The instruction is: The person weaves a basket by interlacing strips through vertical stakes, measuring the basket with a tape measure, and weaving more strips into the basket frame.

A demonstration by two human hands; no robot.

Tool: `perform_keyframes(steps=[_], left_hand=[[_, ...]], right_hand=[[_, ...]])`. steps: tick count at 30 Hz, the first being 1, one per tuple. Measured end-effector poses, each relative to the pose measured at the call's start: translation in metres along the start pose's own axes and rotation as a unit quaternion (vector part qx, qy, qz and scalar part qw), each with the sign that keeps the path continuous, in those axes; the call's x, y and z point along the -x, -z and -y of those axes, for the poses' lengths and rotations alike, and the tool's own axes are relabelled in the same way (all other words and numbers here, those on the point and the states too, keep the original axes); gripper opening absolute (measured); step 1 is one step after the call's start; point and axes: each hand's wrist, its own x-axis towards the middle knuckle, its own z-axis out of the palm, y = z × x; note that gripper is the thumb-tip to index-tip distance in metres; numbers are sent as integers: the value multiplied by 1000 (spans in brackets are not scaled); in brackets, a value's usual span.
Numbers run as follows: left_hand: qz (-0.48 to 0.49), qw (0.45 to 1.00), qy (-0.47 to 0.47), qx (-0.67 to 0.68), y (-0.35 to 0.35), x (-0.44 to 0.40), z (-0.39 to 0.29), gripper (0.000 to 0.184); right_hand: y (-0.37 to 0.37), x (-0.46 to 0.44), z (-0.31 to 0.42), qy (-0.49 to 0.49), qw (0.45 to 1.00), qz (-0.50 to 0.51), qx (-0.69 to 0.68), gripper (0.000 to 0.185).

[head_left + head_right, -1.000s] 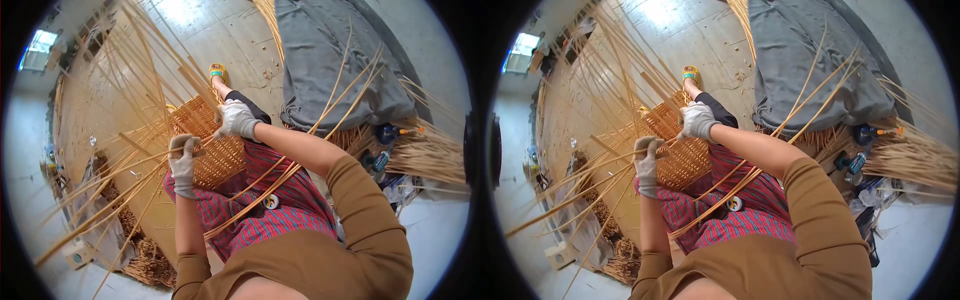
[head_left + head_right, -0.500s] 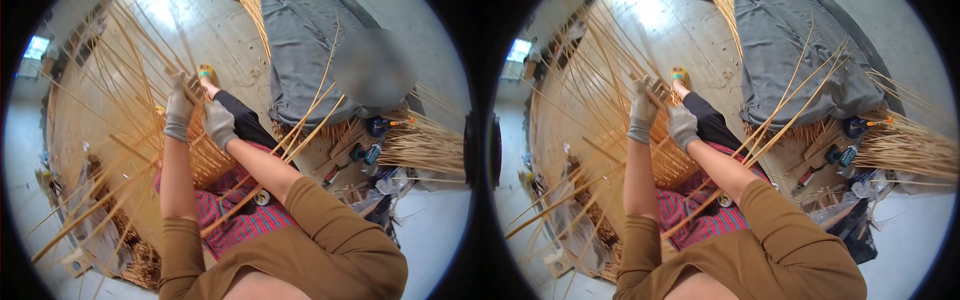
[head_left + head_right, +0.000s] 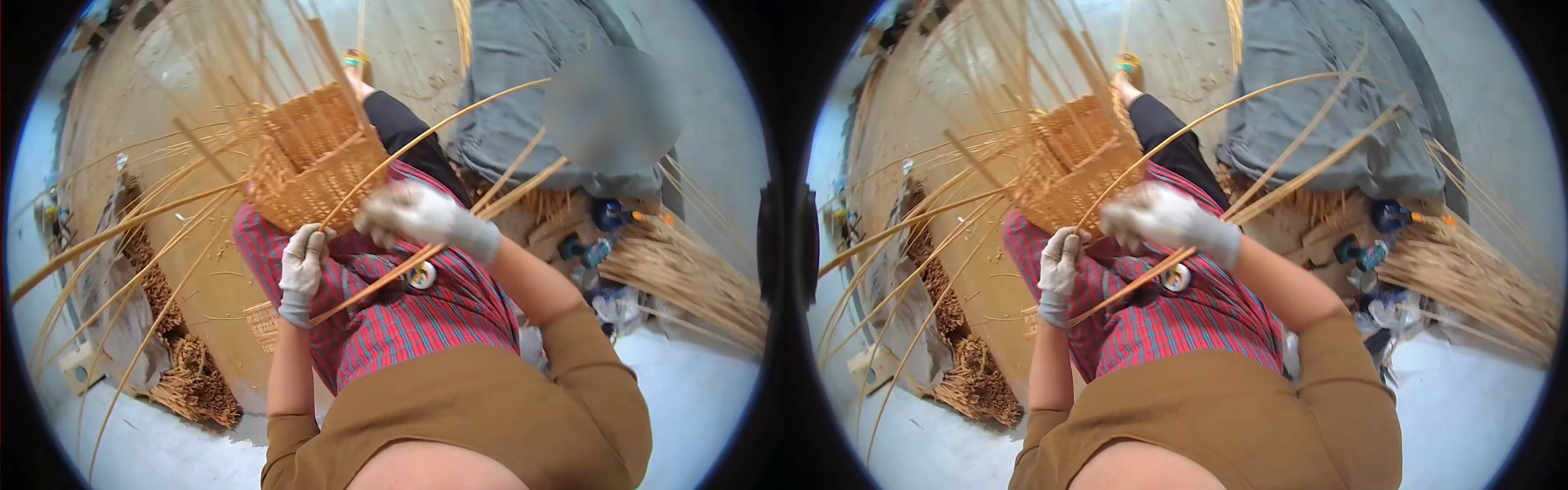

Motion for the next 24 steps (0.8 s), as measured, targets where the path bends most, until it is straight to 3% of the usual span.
perform_keyframes(steps=[2, 3, 4, 5, 7, 8, 9, 11, 12, 13, 15, 17, 19, 20, 23, 24], left_hand=[[25, 992, -118, -36, 2, -12, -12, 11], [59, 977, -192, -69, 1, -19, -11, 9], [45, 952, -250, -173, 6, -26, -25, 12], [30, 951, -254, -174, 11, -33, -36, 12], [-21, 868, -305, -391, 26, -42, -49, 15], [-60, 875, -264, -401, 32, -50, -42, 16], [-127, 909, -196, -345, 40, -62, -24, 15], [-270, 931, -166, -181, 40, -81, -15, 26], [-247, 927, -191, -206, 34, -81, -19, 45], [-198, 949, -41, -243, 24, -77, -22, 60], [-220, 951, -76, -203, 9, -84, 3, 67], [-236, 931, -87, -263, 6, -86, 6, 67], [-208, 976, -4, -60, 2, -84, 1, 64], [-222, 975, -15, 25, 0, -88, -1, 59], [-282, 959, -25, -2, 3, -91, -7, 54], [-340, 899, -212, -177, 7, -103, 3, 45]], right_hand=[[-6, 12, -4, -47, 997, -55, -32, 40], [0, -1, -38, 64, 975, -159, -140, 36], [7, -4, -30, 141, 955, -185, -183, 29], [12, -6, -20, 213, 928, -208, -226, 22], [11, -9, -3, 278, 913, -242, -173, 12], [17, -19, -3, 299, 898, -272, -173, 10], [26, -25, 6, 287, 880, -320, -201, 9], [54, -43, 7, 306, 863, -363, -169, 10], [58, -49, 4, 318, 864, -345, -181, 11], [59, -53, -2, 319, 866, -340, -179, 11], [54, -58, -3, 328, 858, -351, -184, 11], [63, -71, -20, 244, 891, -338, -180, 10], [71, -85, -35, 244, 889, -306, -237, 11], [72, -86, -34, 247, 889, -305, -236, 11], [75, -92, -32, 220, 907, -271, -237, 12], [78, -95, -32, 224, 905, -276, -233, 12]])
